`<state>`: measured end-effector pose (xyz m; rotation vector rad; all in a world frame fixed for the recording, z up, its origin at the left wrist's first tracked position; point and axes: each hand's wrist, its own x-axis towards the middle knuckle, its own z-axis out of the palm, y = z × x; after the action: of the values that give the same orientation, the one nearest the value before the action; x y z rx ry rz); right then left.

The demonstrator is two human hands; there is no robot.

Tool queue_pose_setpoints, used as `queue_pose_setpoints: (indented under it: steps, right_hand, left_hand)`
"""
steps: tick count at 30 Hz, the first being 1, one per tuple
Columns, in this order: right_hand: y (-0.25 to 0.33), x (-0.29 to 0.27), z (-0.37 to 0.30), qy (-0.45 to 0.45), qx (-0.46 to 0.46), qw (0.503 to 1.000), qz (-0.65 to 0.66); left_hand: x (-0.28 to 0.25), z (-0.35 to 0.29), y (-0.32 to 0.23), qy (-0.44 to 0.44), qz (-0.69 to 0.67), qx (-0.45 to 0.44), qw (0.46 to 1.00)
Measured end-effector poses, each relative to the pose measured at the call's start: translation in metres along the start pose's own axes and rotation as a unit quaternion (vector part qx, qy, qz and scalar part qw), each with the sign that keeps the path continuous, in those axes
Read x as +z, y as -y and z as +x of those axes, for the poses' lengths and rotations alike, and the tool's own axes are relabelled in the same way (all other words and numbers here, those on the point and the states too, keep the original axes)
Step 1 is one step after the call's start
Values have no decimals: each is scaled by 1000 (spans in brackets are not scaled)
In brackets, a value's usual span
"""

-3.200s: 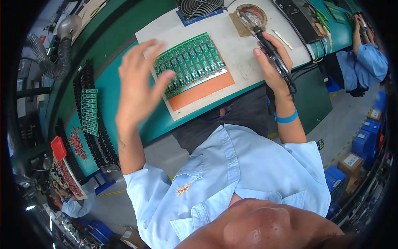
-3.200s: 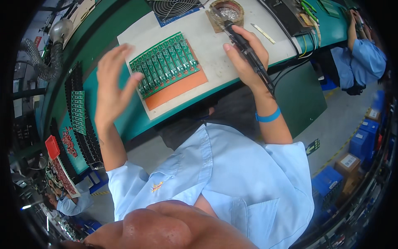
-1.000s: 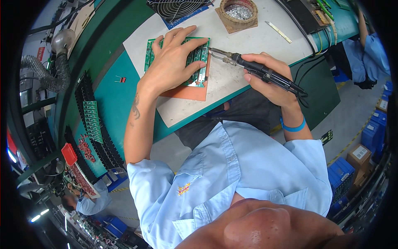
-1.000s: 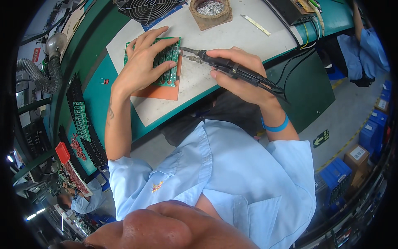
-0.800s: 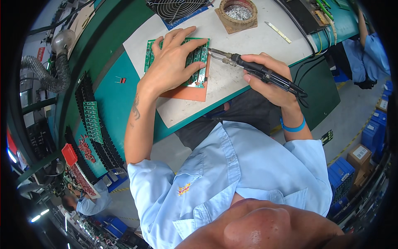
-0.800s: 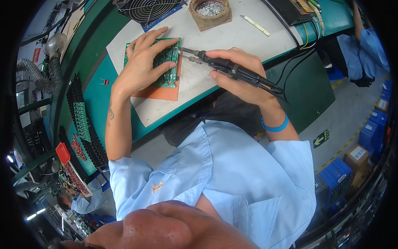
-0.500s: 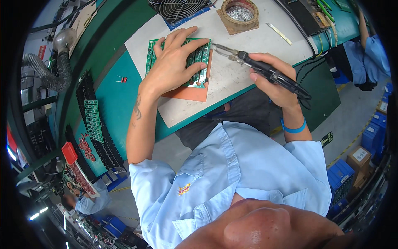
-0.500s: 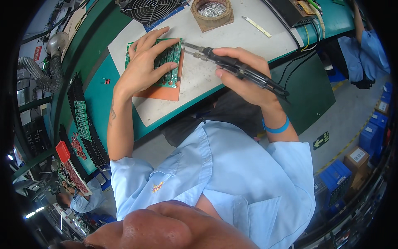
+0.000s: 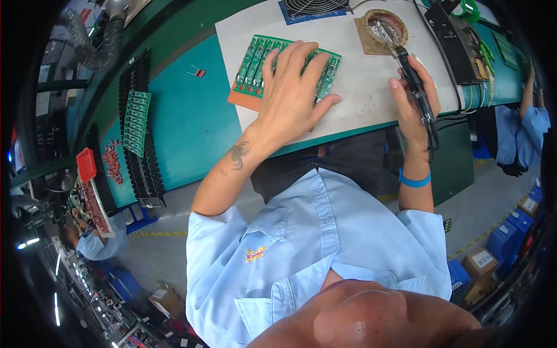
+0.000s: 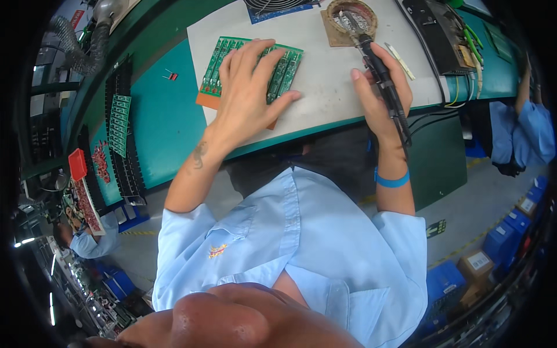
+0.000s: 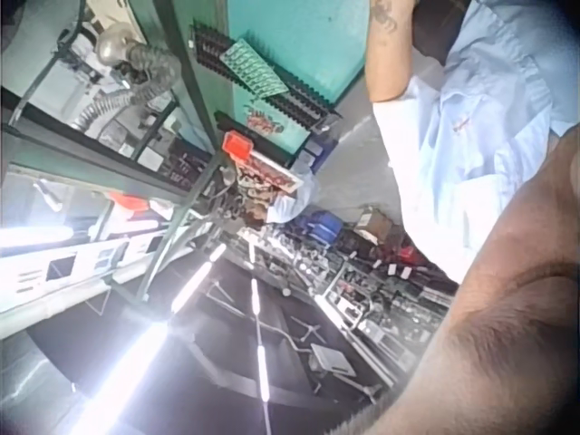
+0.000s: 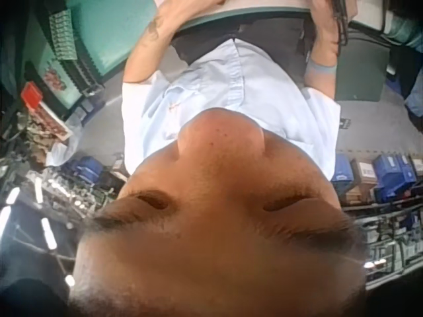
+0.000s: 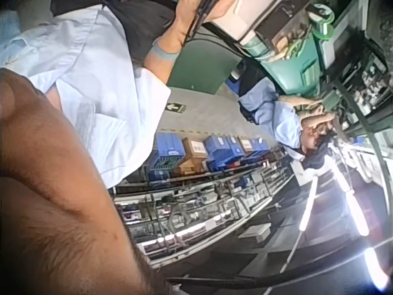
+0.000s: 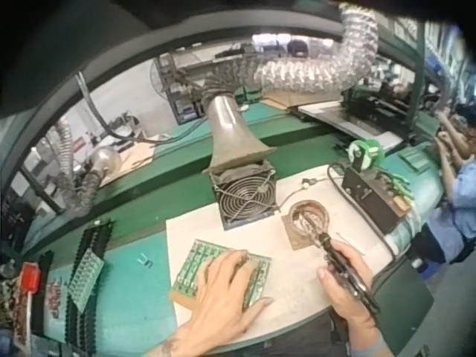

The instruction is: The person inserts electronic components into a circuit board panel by hand, covers and flips the panel onto a base, and solders the component leads on the back using a soldering iron.

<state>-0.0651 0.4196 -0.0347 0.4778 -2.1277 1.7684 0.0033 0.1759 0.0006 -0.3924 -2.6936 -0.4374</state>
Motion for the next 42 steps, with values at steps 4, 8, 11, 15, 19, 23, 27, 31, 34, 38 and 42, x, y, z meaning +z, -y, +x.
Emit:
queue_pose_setpoints:
  steps: [4,8,11,15,19,23,27,31,34,38,42]
  right_hand:
    - [2,-1,3,-6,-14,999,-34]
    - [2,-1,2,-3,-18,999,-30]
    - [2,-3,2,5,-24,999,-44]
    - [1,-1,1,4,-29,999,-44]
    - [1,0,0,1,-27,999,-40]
    - [5,-1,0,2,-17,999,-45]
    - [7,1,0,10,-2,998,-59]
    - [5,1,-1,4,-7,998,-56]
    - [2,-3,-2,6,-10,998,-55]
    - [3,-4,-1,33,-7,999,-36]
    - [30,-1,-20,110,70,985,115]
  left_hand:
    - [0,-4,-1,-19,-34,5,999]
    - [-1,-23,-10,-35,-45,-39,998]
    - [9,-26,-18,-25,2,-64,998]
    - [16,-30,-20,-27,47,-76,996]
    - [12,-35,-18,-28,75,-80,994]
    - [-11,-51,-8,-9,74,-92,993]
    - [-37,-65,20,21,111,-128,985]
    - [-56,-74,48,42,122,-156,979]
    - [-69,-64,66,65,66,-135,986]
    - [-63,-18,110,42,-127,-126,983]
    - [-32,13,146,17,-64,-97,993]
